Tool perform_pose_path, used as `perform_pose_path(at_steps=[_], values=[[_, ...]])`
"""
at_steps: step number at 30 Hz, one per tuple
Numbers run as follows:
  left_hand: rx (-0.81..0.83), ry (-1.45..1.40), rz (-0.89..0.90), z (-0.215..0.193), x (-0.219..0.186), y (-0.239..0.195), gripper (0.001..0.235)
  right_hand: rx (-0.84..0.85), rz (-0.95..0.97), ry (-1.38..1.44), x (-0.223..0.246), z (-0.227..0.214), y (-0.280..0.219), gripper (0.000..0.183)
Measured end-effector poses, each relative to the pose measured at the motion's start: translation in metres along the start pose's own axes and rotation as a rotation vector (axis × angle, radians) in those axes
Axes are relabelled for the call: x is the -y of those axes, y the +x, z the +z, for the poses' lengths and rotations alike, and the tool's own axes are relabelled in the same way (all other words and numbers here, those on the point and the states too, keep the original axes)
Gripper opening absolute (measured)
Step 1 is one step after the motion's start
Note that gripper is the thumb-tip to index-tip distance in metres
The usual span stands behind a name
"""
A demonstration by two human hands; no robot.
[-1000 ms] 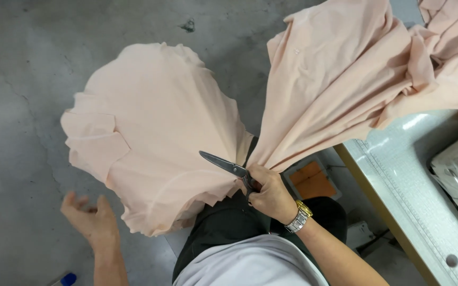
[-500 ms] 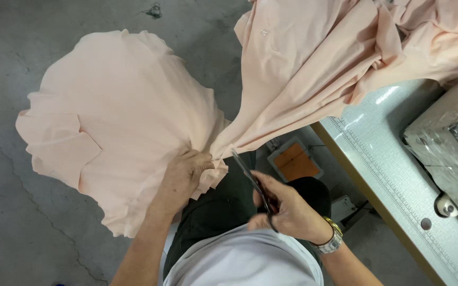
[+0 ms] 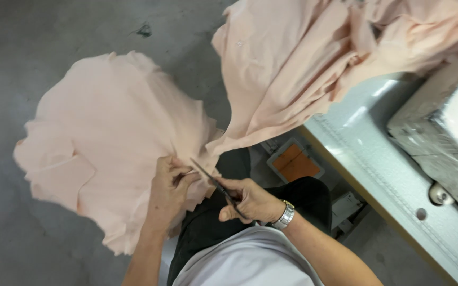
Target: Cutting pieces of fabric from a pile using scissors
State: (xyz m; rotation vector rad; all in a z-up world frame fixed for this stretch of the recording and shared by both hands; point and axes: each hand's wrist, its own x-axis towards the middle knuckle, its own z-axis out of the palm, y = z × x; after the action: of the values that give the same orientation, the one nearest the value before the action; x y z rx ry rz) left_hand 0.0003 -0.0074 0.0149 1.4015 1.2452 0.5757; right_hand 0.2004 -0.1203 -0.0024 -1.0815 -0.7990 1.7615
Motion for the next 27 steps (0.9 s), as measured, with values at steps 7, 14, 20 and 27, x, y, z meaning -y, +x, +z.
perform_pose_path(at_steps=[7, 14, 20, 27], values=[[0.090, 0.174, 0.021, 0.034, -0.046, 0.025, 0.052, -0.230, -0.148, -0.428, 0.094, -0.002, -0.049, 0.082], [0.330, -0.631, -0.037, 0.129, -0.086, 0.114, 0.116, -0.618, -0.407, -1.111, 0.186, -0.087, -0.064, 0.016], [0.458, -0.959, -0.373, 0.139, -0.016, 0.115, 0.057, -0.556, -0.315, -1.238, 0.202, -0.158, -0.045, 0.038], [-0.045, -0.874, -0.278, 0.020, -0.160, 0.030, 0.073, -0.328, -0.210, -0.932, 0.176, -0.108, -0.083, 0.019]])
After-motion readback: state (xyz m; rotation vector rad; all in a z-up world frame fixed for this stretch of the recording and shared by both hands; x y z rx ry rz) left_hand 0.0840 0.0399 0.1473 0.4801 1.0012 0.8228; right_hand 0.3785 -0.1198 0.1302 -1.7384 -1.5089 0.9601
